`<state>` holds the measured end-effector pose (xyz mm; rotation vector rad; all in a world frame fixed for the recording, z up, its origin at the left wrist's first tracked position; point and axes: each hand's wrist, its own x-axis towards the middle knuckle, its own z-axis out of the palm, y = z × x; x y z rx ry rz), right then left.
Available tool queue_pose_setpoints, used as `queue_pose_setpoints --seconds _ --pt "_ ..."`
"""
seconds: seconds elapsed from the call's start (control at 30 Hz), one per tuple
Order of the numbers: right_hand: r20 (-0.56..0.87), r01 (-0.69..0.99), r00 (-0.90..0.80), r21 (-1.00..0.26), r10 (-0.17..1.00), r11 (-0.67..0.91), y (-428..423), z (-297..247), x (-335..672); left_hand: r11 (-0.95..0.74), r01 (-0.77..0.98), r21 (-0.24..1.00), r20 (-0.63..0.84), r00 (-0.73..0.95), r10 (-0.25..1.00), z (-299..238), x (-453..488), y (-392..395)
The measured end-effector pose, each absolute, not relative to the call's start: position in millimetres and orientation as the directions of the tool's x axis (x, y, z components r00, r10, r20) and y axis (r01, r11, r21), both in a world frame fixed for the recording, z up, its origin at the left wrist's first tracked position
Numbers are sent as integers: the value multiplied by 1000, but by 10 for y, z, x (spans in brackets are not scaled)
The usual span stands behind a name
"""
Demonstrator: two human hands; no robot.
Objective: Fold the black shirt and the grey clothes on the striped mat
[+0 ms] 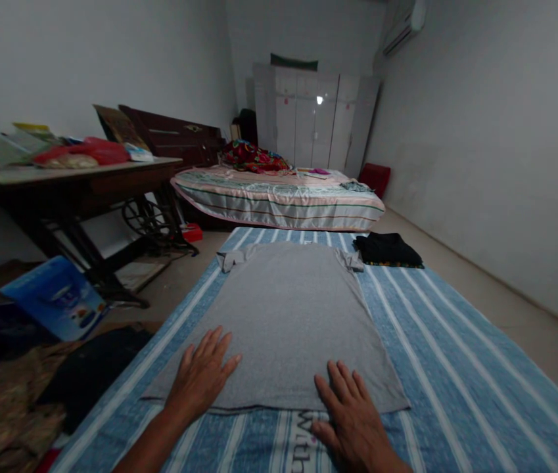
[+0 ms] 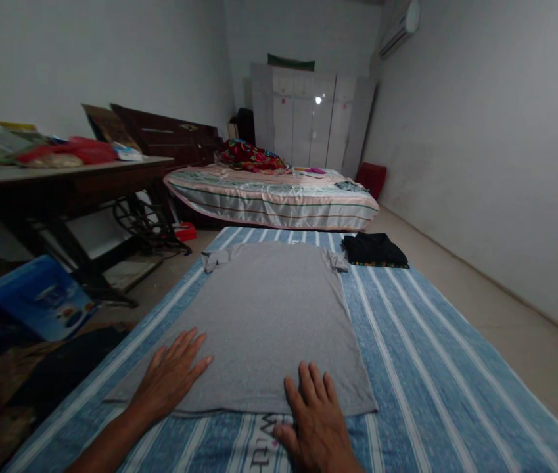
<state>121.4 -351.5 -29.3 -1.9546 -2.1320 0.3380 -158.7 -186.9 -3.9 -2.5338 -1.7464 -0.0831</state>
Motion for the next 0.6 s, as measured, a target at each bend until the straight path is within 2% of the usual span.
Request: queue_pose_setpoints --seconds 0.17,0.4,0.6 --pt "33 945 -75 -317 997 82 -3509 -269 1236 -347 938 -13 83 347 934 -28 -1589 -1871" --pt "133 961 70 -275 989 -31 -3257 -240 1379 -345 938 -15 101 345 933 -50 -1604 -1852" --pt "134 961 43 -275 990 -4 -3229 -397 1362 -358 932 -49 59 361 931 -51 -1614 -1827"
